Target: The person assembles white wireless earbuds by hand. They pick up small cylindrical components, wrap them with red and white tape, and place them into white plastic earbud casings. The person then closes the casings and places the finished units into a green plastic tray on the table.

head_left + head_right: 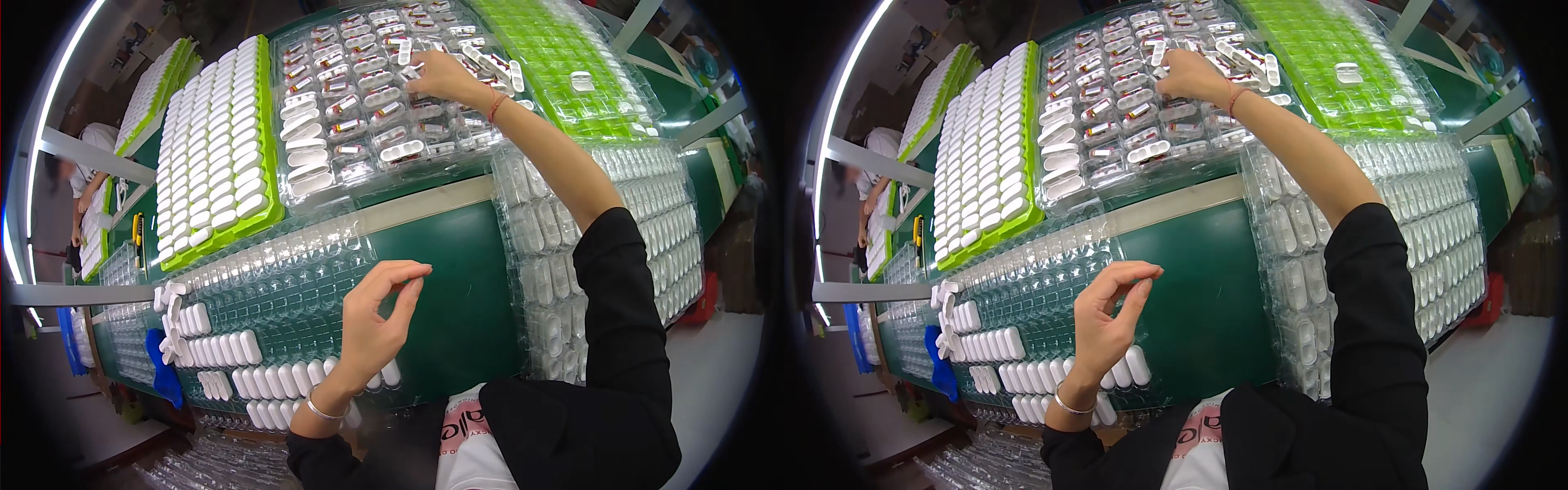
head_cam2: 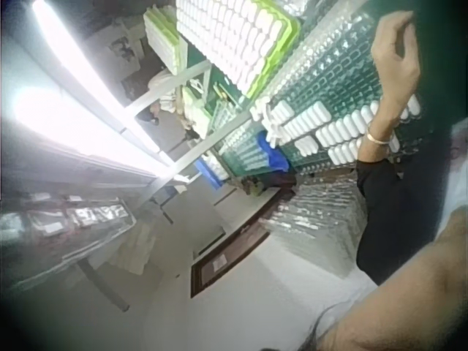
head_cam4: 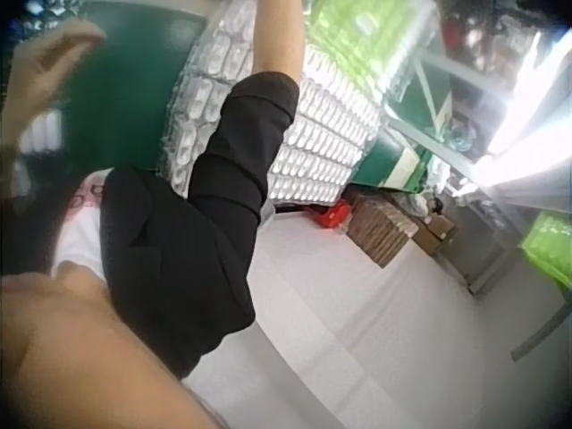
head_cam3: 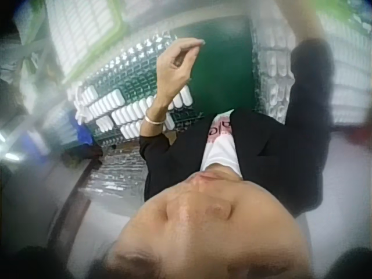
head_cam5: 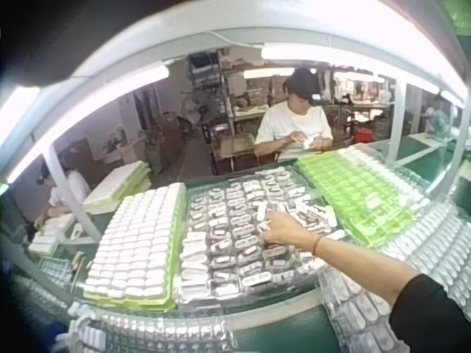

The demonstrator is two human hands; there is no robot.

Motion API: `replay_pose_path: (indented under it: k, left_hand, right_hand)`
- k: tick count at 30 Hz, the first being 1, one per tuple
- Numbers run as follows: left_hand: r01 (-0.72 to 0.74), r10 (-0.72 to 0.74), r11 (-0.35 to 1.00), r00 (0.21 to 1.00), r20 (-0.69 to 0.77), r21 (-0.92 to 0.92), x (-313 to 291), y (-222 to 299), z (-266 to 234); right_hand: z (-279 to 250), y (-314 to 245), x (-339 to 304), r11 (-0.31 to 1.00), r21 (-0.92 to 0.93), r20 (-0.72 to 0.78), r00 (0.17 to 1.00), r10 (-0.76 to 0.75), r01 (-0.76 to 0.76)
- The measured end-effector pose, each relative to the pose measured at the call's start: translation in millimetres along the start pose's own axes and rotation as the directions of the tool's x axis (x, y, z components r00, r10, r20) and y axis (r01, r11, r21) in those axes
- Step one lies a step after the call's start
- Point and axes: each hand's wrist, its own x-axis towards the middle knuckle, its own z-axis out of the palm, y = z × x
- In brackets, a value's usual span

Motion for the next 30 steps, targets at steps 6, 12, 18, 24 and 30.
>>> replay_pose_path:
  k: [6, 12, 18, 24, 30]
  left_hand:
    - [0.008, -0.007, 0.999, 1.0, 0.02, -0.034, 3, 2, 1]
    - [-0.161, 0.171, 0.985, 0.919, -0.356, 0.058, 22, -11, 3]
    - [-0.292, 0.312, 0.95, 0.909, -0.276, 0.113, 25, -5, 13]
    - [-0.148, 0.098, 0.929, 0.982, -0.159, -0.339, 6, 6, 1]
    - [-0.283, 0.247, 0.935, 0.952, -0.181, -0.213, 2, -1, -3]
  right_hand:
    - [-36, -29, -23, 0.906, 0.283, 0.381, 0.903, 0.196, -0.316]
    - [-44, -95, -116, 0.135, 0.871, 0.486, 0.867, -0.107, -0.472]
    - [-65, -145, -195, 0.069, 0.845, 0.535, 0.831, -0.155, -0.531]
    - [-72, -135, -208, 0.399, 0.893, 0.365, 0.852, -0.375, -0.207]
    - [-73, -130, -216, 0.506, 0.856, 0.198, 0.832, -0.519, 0.111]
